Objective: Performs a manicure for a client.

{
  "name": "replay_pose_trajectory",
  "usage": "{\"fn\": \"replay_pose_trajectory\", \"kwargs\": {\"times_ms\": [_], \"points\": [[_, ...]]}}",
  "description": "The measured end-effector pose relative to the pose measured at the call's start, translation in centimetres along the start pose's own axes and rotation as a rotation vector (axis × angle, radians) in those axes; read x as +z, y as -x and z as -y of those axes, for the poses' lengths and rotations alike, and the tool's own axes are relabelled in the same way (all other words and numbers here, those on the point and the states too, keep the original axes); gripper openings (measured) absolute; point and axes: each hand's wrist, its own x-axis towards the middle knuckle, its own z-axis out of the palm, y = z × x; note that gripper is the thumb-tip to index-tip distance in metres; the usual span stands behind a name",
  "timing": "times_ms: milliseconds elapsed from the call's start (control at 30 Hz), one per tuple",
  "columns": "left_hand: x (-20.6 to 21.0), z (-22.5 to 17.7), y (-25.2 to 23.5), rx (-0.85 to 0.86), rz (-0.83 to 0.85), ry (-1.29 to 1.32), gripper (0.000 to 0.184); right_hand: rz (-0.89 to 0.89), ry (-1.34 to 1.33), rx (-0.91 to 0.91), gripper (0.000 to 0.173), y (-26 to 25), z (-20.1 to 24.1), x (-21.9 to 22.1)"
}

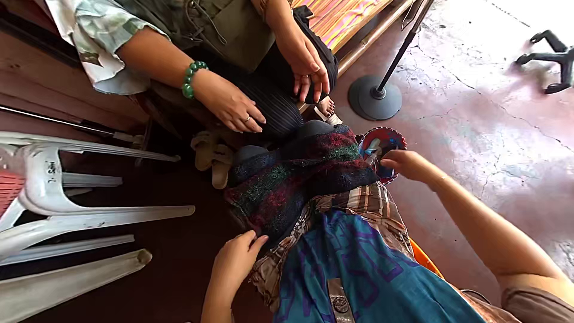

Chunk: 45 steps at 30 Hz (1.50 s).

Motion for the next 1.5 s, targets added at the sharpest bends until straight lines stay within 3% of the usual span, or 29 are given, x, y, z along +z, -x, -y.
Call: {"fn": "replay_pose_trajectory", "kwargs": {"times_ms": [67,167,267,333,367,433,533,600,667,767,867,933,1033,1100,1200,1300,1400,1500], "points": [[-0.4,2.9,0.7,0.052,-0.03,0.167,0.035,0.072,-0.141,0.122,0.043,-1.2,-0.9,3.7],[-2.2,8.2,2.9,0.042,0.03,0.274,0.032,0.039,-0.167,0.02,0.029,-0.2,0.5,4.4],[-3.0,12.1,4.0,-0.036,0.387,0.334,0.028,0.301,-0.141,-0.092,0.02,3.1,2.6,0.6],[-2.7,12.6,3.1,-0.086,0.49,0.302,0.027,0.457,-0.04,-0.054,0.024,4.0,2.3,-1.3],[-2.9,12.1,2.3,-0.121,0.443,0.264,0.032,0.433,0.02,0.003,0.027,3.6,1.6,-1.9],[-3.4,10.5,-0.1,-0.144,0.185,0.156,0.038,0.246,0.193,0.166,0.036,0.8,-1.3,-2.3],[-4.2,5.6,-4.3,-0.002,-0.305,0.11,0.043,-0.045,0.349,0.386,0.032,-3.9,-4.4,-0.5],[-4.5,1.9,-6.9,0.145,-0.458,0.071,0.051,-0.101,0.345,0.423,0.025,-6.7,-5.3,1.3],[-4.9,-0.1,-8.8,0.243,-0.438,0.019,0.048,-0.181,0.334,0.386,0.026,-9.2,-6.9,3.0],[-6.5,-1.8,-10.3,0.183,-0.467,-0.015,0.033,-0.289,0.339,0.248,0.03,-12.6,-8.8,4.1],[-7.1,-3.0,-10.5,0.09,-0.58,-0.042,0.046,-0.149,0.449,0.035,0.021,-14.9,-9.4,5.3],[-6.7,-4.7,-10.0,0.151,-0.632,-0.079,0.049,-0.013,0.556,0.065,0.018,-15.9,-8.7,6.1],[-4.8,-10.2,-9.7,0.318,-0.643,-0.144,0.034,0.116,0.634,0.169,0.018,-16.8,-7.1,6.4],[-2.5,-14.5,-11.0,0.402,-0.581,-0.128,0.031,0.154,0.693,0.14,0.018,-17.4,-6.8,6.3],[-0.2,-19.7,-14.4,0.447,-0.387,-0.094,0.042,0.228,0.756,0.079,0.017,-18.2,-7.3,5.7],[0.7,-22.2,-18.0,0.541,-0.48,-0.124,0.015,0.272,0.781,-0.049,0.027,-18.4,-8.6,4.8],[0.2,-22.6,-19.1,0.511,-0.548,-0.101,0.02,0.073,0.553,-0.057,0.051,-16.3,-9.9,3.8],[-1.1,-21.5,-17.7,0.514,-0.543,-0.02,0.038,-0.413,0.051,-0.041,0.047,-12.3,-7.1,-0.4]]}}
